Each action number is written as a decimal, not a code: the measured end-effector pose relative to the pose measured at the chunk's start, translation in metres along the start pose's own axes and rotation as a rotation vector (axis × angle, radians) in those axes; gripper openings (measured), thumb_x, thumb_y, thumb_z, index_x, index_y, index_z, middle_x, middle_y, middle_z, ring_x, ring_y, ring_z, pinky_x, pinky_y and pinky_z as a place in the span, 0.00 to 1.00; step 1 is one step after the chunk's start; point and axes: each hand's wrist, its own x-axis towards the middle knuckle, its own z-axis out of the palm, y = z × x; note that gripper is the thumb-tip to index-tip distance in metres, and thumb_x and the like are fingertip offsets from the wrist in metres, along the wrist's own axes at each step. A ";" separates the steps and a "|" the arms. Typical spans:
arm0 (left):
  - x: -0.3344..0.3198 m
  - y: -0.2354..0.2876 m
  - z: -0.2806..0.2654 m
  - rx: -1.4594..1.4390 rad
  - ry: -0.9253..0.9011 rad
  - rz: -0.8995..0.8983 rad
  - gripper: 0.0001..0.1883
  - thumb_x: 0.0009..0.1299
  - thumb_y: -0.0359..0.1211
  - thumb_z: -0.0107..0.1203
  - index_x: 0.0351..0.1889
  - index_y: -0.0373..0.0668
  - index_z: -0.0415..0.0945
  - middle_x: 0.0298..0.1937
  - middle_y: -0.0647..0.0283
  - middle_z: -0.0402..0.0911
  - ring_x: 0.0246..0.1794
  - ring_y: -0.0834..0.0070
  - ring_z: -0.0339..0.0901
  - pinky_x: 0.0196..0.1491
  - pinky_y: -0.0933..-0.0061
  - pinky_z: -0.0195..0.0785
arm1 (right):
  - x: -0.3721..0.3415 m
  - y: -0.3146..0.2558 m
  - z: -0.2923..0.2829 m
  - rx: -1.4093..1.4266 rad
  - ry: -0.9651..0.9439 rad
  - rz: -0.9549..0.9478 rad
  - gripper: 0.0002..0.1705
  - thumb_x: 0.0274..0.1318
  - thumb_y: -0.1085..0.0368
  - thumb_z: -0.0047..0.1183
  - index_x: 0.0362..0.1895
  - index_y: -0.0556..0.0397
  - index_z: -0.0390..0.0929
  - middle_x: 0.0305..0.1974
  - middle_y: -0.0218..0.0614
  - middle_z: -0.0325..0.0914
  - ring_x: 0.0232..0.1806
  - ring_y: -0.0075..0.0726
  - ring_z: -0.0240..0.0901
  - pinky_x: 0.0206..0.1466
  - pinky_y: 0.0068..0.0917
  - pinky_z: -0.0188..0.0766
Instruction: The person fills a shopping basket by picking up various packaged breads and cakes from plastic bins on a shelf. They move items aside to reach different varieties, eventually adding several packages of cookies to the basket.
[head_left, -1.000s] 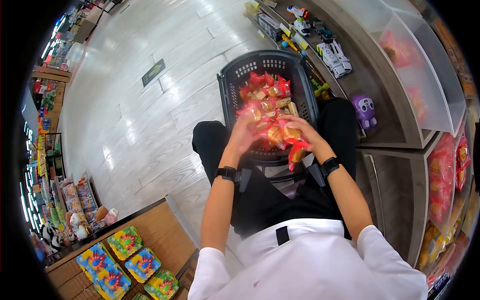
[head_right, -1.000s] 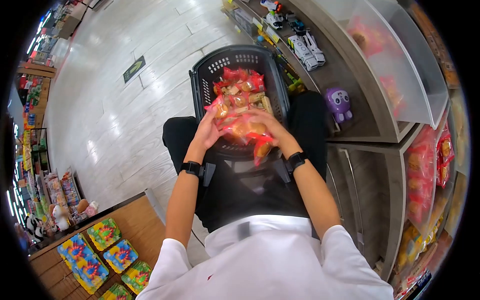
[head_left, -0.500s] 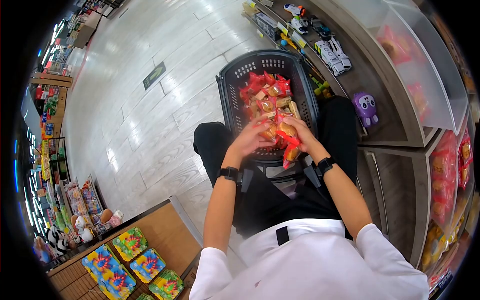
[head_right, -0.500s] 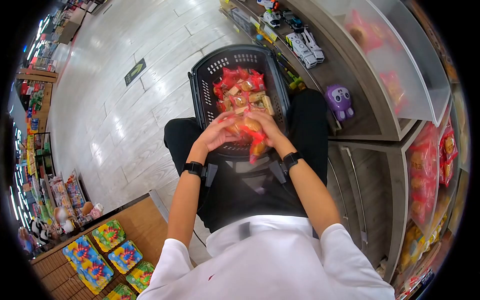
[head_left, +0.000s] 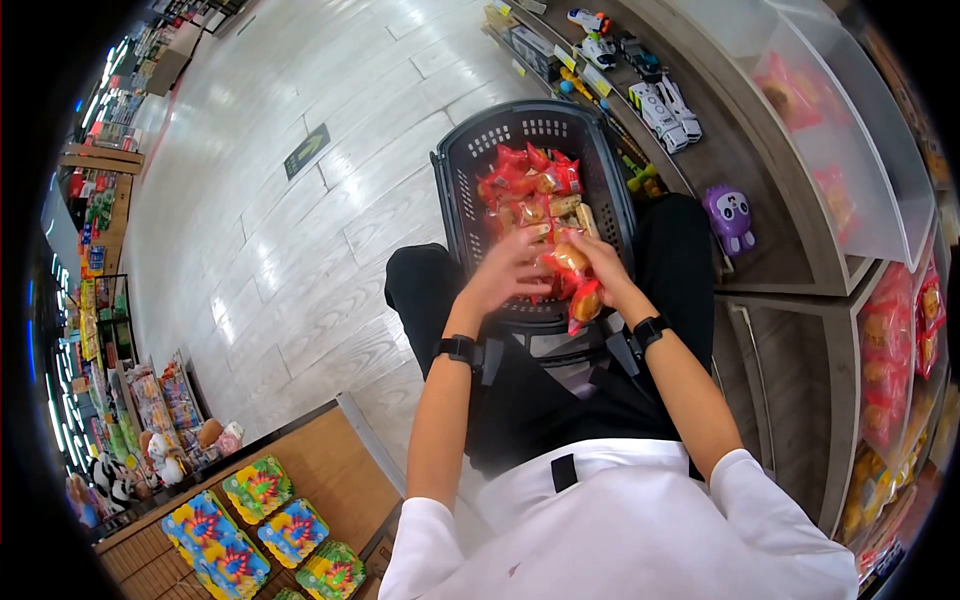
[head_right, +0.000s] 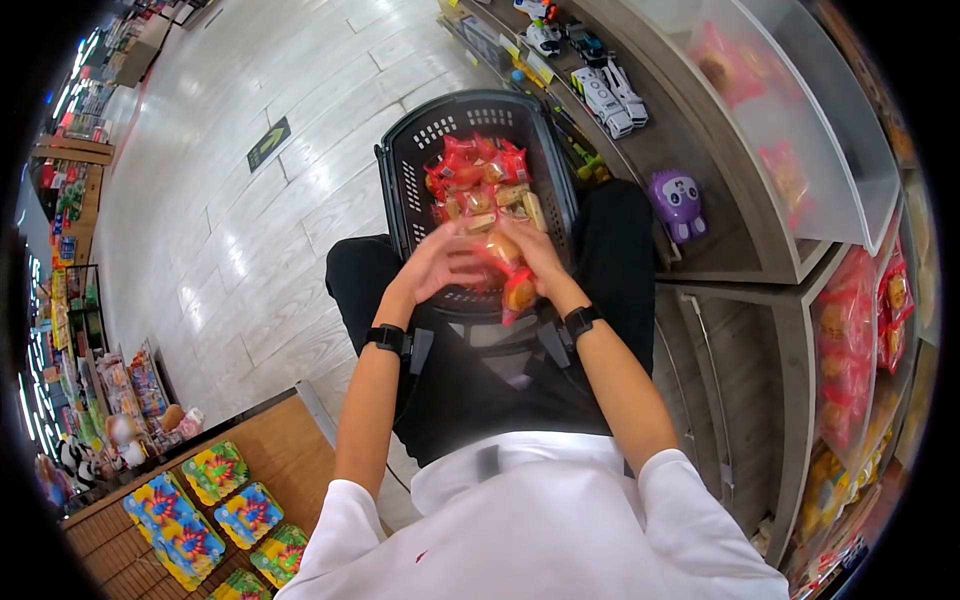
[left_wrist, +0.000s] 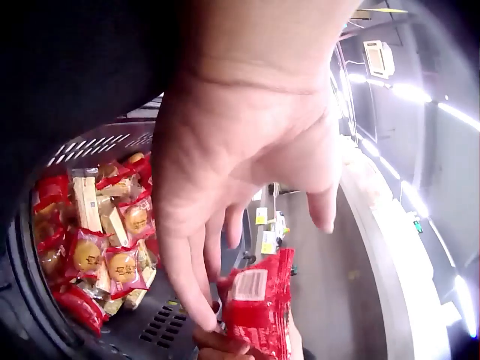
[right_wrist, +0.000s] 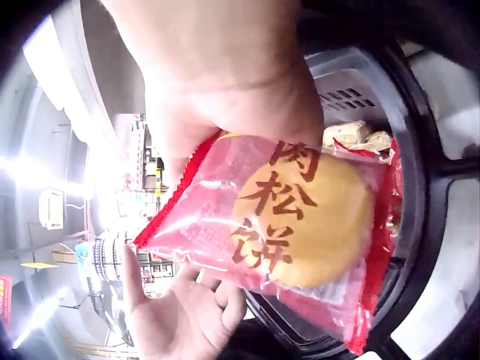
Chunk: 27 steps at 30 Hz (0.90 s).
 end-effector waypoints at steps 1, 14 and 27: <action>0.002 -0.007 0.002 0.037 0.017 -0.017 0.28 0.72 0.45 0.53 0.67 0.47 0.61 0.56 0.56 0.72 0.52 0.63 0.77 0.50 0.53 0.76 | 0.000 0.002 -0.002 -0.166 -0.045 0.020 0.21 0.61 0.49 0.56 0.45 0.53 0.78 0.35 0.30 0.79 0.28 0.21 0.74 0.28 0.22 0.72; -0.002 0.003 0.012 0.008 0.459 0.373 0.40 0.69 0.41 0.57 0.74 0.50 0.46 0.69 0.57 0.62 0.70 0.63 0.61 0.66 0.55 0.57 | 0.007 -0.001 -0.014 0.058 0.199 0.018 0.22 0.63 0.45 0.52 0.33 0.52 0.76 0.25 0.26 0.67 0.18 0.20 0.57 0.21 0.18 0.58; 0.013 -0.031 -0.011 0.367 -0.016 -0.168 0.27 0.74 0.34 0.49 0.69 0.40 0.56 0.46 0.54 0.75 0.40 0.68 0.81 0.42 0.74 0.76 | -0.001 0.004 -0.005 0.205 0.157 -0.053 0.15 0.60 0.53 0.56 0.39 0.50 0.77 0.34 0.28 0.73 0.37 0.23 0.71 0.38 0.24 0.70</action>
